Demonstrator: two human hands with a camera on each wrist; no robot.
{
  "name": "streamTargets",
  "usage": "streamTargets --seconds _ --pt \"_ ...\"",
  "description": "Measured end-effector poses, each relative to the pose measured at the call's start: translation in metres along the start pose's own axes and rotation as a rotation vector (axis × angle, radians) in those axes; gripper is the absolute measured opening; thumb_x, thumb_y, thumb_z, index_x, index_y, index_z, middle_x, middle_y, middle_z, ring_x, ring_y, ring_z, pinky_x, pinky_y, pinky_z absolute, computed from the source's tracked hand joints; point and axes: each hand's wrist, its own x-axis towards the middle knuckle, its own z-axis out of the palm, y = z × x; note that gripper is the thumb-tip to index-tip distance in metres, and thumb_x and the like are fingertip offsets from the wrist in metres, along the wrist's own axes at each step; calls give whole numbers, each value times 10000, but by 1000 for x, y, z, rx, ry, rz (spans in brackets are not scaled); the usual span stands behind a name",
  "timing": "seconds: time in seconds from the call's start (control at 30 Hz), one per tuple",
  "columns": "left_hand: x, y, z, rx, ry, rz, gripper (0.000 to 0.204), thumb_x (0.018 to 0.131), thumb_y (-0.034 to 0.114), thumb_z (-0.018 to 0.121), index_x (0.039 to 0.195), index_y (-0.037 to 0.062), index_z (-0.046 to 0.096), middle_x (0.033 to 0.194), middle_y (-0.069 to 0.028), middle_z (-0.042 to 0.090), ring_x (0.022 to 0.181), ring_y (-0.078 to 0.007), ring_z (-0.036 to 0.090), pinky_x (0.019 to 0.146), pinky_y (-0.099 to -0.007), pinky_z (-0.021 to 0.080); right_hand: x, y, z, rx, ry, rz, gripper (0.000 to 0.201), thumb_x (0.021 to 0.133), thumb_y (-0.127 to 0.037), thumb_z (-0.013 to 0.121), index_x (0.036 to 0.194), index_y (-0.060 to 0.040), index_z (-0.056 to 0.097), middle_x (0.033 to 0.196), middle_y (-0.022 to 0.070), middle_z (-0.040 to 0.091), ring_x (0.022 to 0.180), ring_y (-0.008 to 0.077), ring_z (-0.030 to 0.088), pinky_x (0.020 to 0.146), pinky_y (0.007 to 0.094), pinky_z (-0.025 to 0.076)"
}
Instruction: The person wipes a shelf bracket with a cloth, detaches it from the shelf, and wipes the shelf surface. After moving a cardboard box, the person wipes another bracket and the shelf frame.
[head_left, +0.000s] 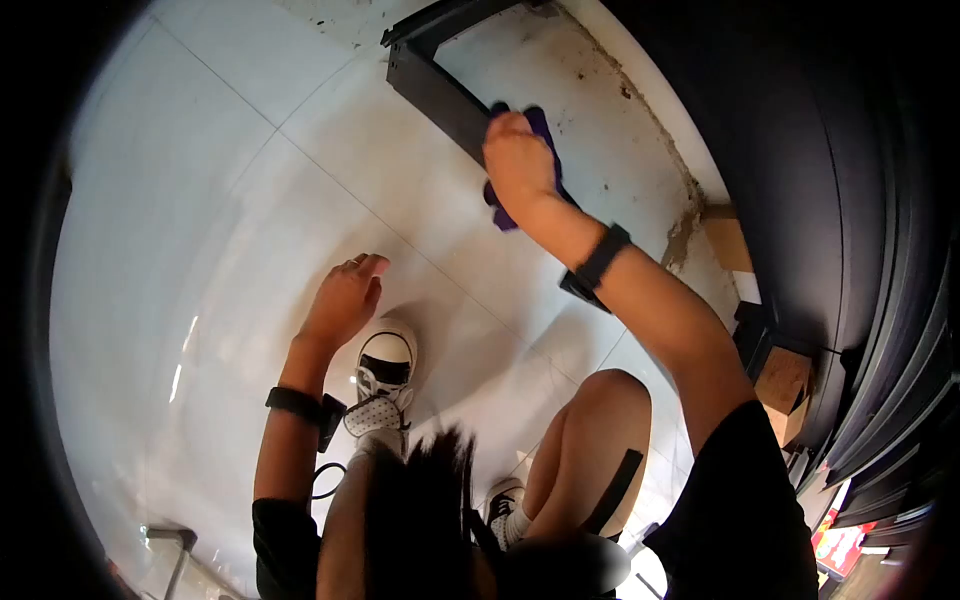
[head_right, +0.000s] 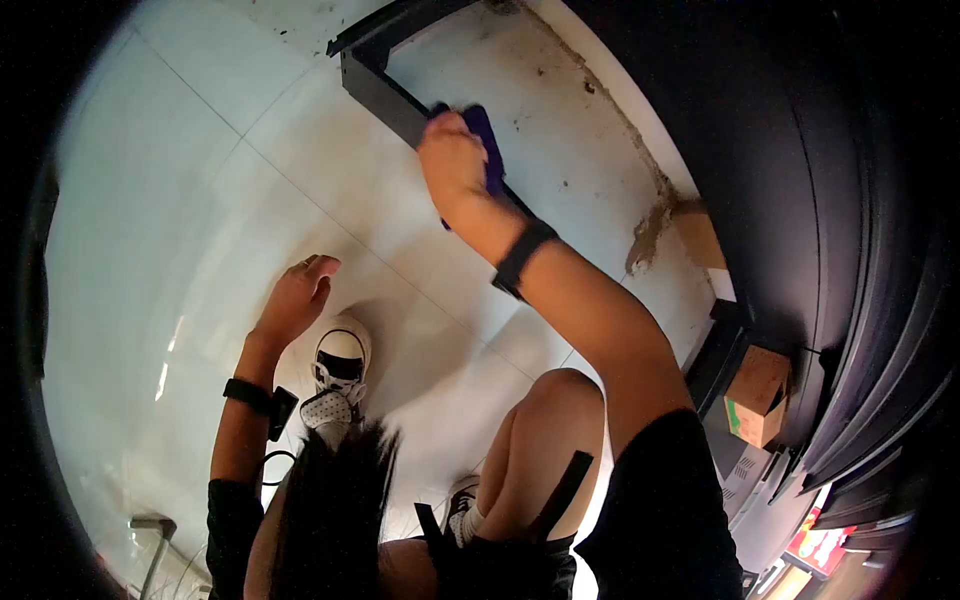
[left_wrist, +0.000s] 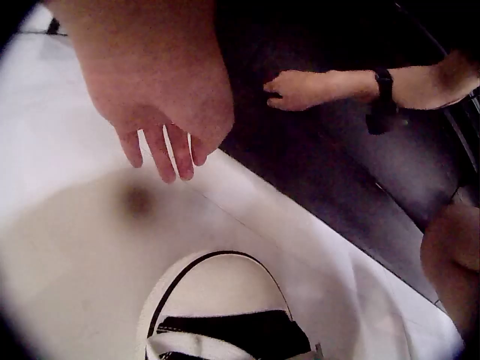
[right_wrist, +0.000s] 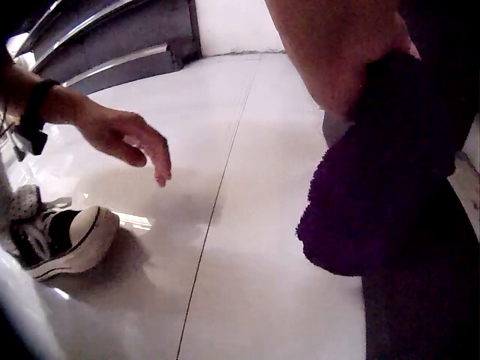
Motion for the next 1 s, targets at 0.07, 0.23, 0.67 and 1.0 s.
streamTargets --seconds 0.07,0.23,0.67,1.0 --pt "4 5 -2 -66 40 21 247 786 0 463 1027 12 515 970 -160 600 921 -328 568 803 -406 449 -31 22 1 -10 22 -55 331 769 -167 544 1033 34 539 798 90 544 570 154 604 466 235 488" --pt "36 25 -9 -150 139 123 309 788 -2 457 1096 10 483 1029 -179 578 944 -325 569 811 -416 447 -25 13 -19 64 10 -8 462 768 -188 540 1172 24 466 830 79 519 569 166 590 445 238 477" --pt "55 1 -8 -85 -17 12 326 794 2 452 1119 15 453 1045 -181 568 978 -327 557 837 -408 449 103 -48 -38 445 179 -140 457 795 -124 511 1237 -35 438 945 158 532 645 254 640 559 308 525" --pt "57 16 3 -125 30 96 281 791 -30 431 1063 14 487 1016 -156 581 934 -325 569 808 -392 457 65 -26 -24 312 245 -307 511 749 -81 536 1253 -69 449 864 128 519 551 241 611 500 309 511"
